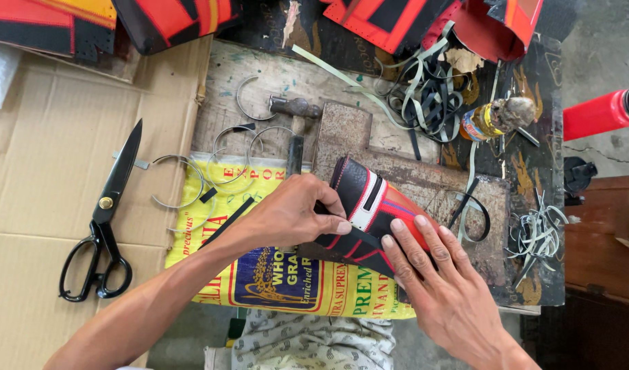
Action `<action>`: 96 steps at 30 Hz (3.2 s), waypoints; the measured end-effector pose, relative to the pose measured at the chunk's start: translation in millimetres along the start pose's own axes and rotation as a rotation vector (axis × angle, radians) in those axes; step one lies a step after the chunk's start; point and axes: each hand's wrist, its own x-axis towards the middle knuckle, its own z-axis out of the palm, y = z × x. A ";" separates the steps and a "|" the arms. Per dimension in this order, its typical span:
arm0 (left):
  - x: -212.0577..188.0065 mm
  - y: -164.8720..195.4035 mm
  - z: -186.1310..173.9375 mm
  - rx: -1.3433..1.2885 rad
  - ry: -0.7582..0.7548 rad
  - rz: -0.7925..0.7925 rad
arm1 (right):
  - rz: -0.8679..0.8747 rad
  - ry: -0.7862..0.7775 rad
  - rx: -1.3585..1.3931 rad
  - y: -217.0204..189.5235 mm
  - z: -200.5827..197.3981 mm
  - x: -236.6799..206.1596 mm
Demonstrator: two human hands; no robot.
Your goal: The person works on a red and black shoe upper at an outdoor workbench, pulling the upper right-side out by hand and pressing the toe into shape. They pick up a hammer and tap the shoe, then continue smoothing and shaping the upper with their hands before setting it down with other finished uppers.
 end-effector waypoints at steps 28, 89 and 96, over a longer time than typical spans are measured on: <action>7.1 -20.7 2.3 -0.008 -0.013 0.043 | 0.022 -0.060 0.008 -0.6 2.7 -9.4; 5.1 -29.8 -30.0 -0.551 -0.109 0.002 | 0.011 -0.132 -0.101 -3.0 -48.1 33.4; 4.3 -29.4 -30.7 -0.466 -0.069 -0.005 | 0.001 -0.129 -0.099 -2.5 -47.7 33.8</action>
